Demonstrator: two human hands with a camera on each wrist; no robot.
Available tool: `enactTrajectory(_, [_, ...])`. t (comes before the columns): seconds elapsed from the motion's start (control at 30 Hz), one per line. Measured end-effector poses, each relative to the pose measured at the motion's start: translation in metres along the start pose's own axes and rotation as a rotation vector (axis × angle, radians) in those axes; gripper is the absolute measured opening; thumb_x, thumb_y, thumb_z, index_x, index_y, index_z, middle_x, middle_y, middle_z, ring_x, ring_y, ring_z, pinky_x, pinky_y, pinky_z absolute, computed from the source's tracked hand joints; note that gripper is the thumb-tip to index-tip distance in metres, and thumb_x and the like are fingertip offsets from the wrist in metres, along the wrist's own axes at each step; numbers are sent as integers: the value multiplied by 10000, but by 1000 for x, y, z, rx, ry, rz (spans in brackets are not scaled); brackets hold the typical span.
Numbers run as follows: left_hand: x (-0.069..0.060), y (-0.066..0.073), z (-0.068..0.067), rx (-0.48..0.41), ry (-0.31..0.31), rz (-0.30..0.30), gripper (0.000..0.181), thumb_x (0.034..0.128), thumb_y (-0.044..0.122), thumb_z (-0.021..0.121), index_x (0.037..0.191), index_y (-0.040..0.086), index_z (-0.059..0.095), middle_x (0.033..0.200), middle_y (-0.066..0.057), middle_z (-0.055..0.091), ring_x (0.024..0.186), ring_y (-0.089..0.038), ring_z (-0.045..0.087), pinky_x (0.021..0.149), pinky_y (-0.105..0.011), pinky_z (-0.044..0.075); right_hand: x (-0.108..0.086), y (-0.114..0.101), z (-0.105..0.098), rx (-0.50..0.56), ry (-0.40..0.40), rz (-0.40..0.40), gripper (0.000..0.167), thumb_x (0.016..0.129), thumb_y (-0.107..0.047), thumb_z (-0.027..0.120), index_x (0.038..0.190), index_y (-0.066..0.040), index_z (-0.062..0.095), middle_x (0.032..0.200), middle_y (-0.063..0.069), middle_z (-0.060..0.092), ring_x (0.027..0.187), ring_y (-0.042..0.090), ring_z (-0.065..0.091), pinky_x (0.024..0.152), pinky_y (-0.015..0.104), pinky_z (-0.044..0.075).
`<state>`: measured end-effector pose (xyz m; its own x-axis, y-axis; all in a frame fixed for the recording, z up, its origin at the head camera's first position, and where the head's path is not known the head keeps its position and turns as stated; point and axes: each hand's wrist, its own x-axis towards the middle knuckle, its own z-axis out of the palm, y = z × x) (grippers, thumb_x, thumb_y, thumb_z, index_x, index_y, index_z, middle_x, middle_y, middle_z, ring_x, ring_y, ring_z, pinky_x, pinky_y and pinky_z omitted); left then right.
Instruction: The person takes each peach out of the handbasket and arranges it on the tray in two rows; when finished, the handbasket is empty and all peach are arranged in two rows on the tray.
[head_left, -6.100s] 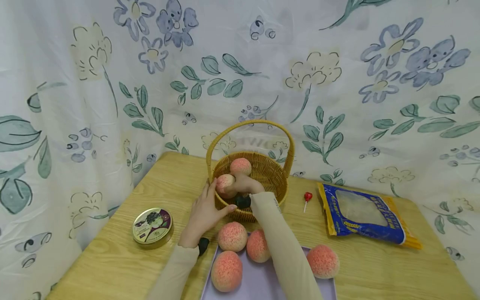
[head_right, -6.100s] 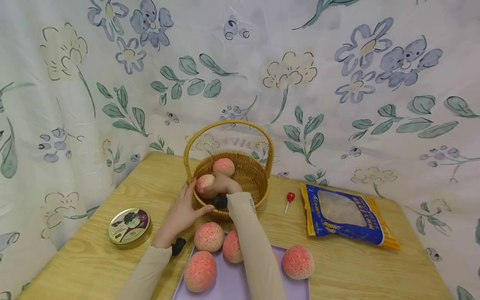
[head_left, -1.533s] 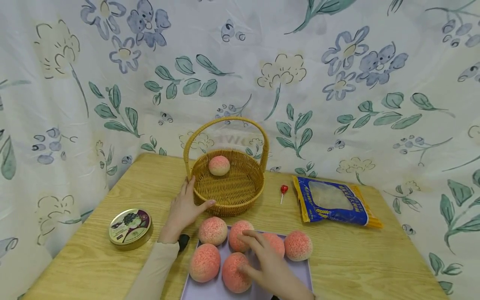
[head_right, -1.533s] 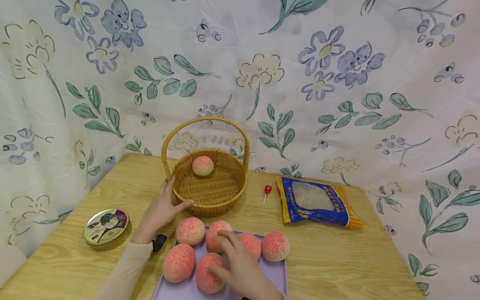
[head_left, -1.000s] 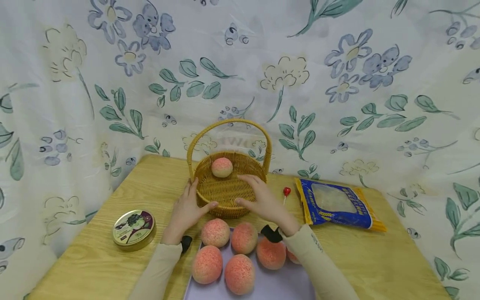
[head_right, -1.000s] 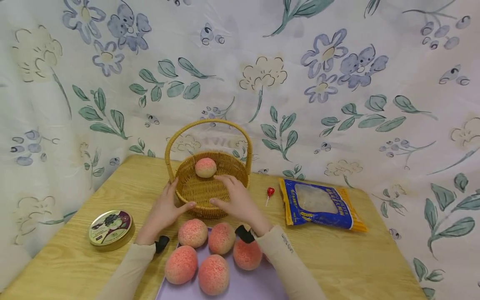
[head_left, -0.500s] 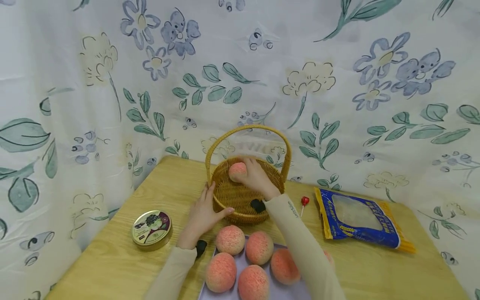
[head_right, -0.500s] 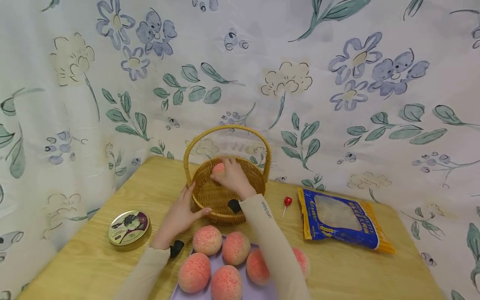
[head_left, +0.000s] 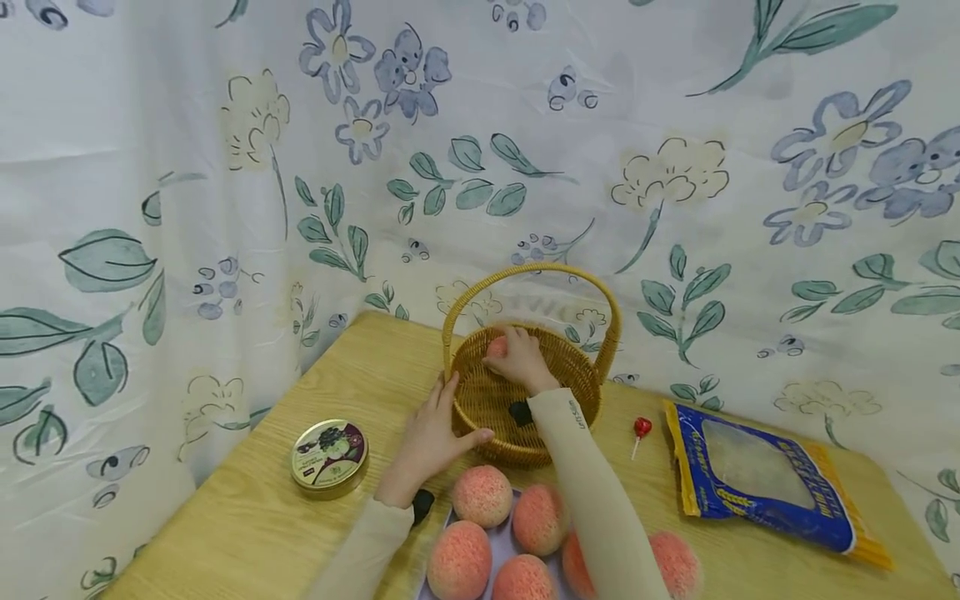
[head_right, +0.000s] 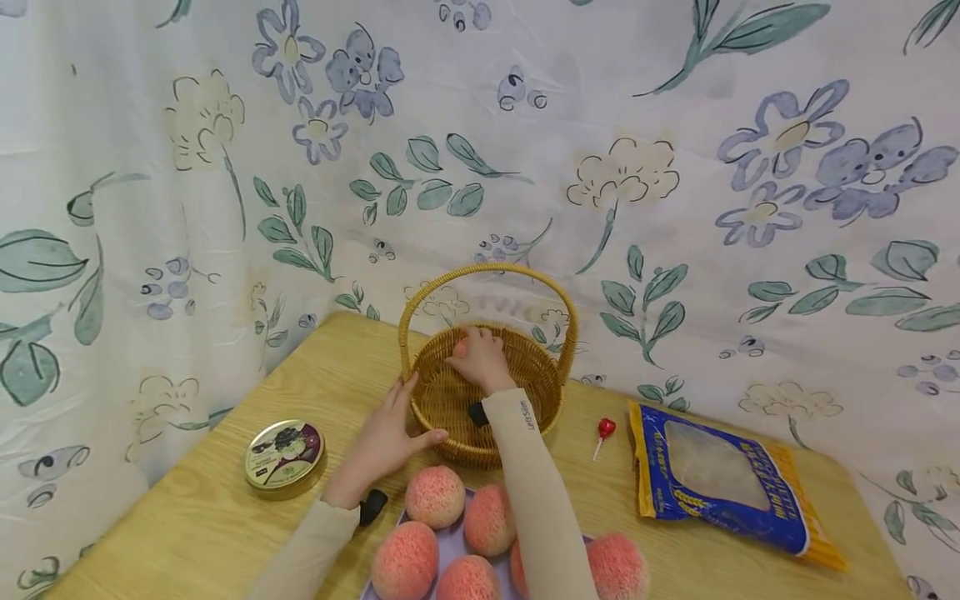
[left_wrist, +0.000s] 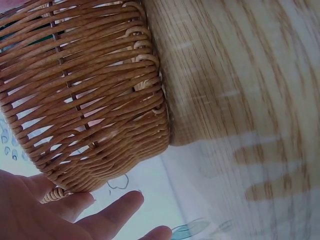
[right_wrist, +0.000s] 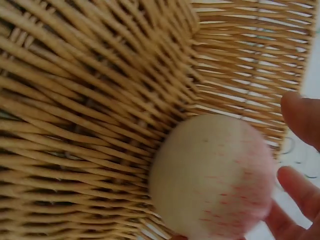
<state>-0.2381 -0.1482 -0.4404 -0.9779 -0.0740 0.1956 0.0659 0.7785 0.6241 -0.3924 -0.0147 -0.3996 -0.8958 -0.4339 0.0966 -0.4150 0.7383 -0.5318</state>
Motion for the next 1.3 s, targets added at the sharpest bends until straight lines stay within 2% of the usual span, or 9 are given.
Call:
enactTrajectory(0.17, [-2,2,-1,-2,7,12,1035,795,556,719,1546,62,206,1571,-284,208,1341,-505,388,1062,-673,301,2,12,10,50,3,12,487,881,-247,653,1330,-98,541,1442,198,409,1260,478,433,995,580,414])
enactTrajectory(0.3, [-1,0,0,-11,11,2,1032,798,556,717,1550,74,199,1581,-273,189,1345,-508,380,1064,-676,295,3,15,12,80,-54,10,494,860,-239,643,1329,-130,531,1359,208,451,1137,408,535,917,531,472])
enactTrajectory(0.4, [-1,1,3,-20,9,8,1030,799,556,716,1551,79,198,1584,-269,184,1343,-510,381,1057,-672,311,-4,16,7,88,-85,16,519,834,-208,684,1324,-123,534,1311,210,479,1049,346,568,851,490,500])
enactTrajectory(0.63, [0,1,4,-35,0,4,1024,808,544,715,1553,80,189,1589,-266,169,1357,-518,356,1055,-679,309,-16,15,-3,99,-97,-13,529,827,-210,725,1320,-132,550,1277,183,508,1039,314,568,851,469,507])
enactTrajectory(0.8, [1,-2,0,-33,-7,-6,1035,805,552,713,1557,87,175,1595,-256,159,1356,-536,341,1039,-699,309,-25,8,-16,104,-69,-91,536,815,-193,756,1311,-134,560,1278,160,519,1088,304,569,905,471,502])
enactTrajectory(1.03, [4,-4,-1,-27,-39,2,1065,811,584,689,1564,85,125,1602,-253,126,1357,-556,315,1049,-703,292,-62,-2,-46,99,-38,-175,557,792,-139,777,1305,-135,563,1340,154,508,1156,308,562,946,466,500])
enactTrajectory(1.3, [7,-7,1,-25,-50,7,1076,812,590,685,1562,71,115,1599,-271,109,1336,-584,317,1049,-696,300,-115,-6,-72,115,-57,-246,537,808,-125,766,1302,-157,558,1320,103,501,1142,271,558,918,428,514])
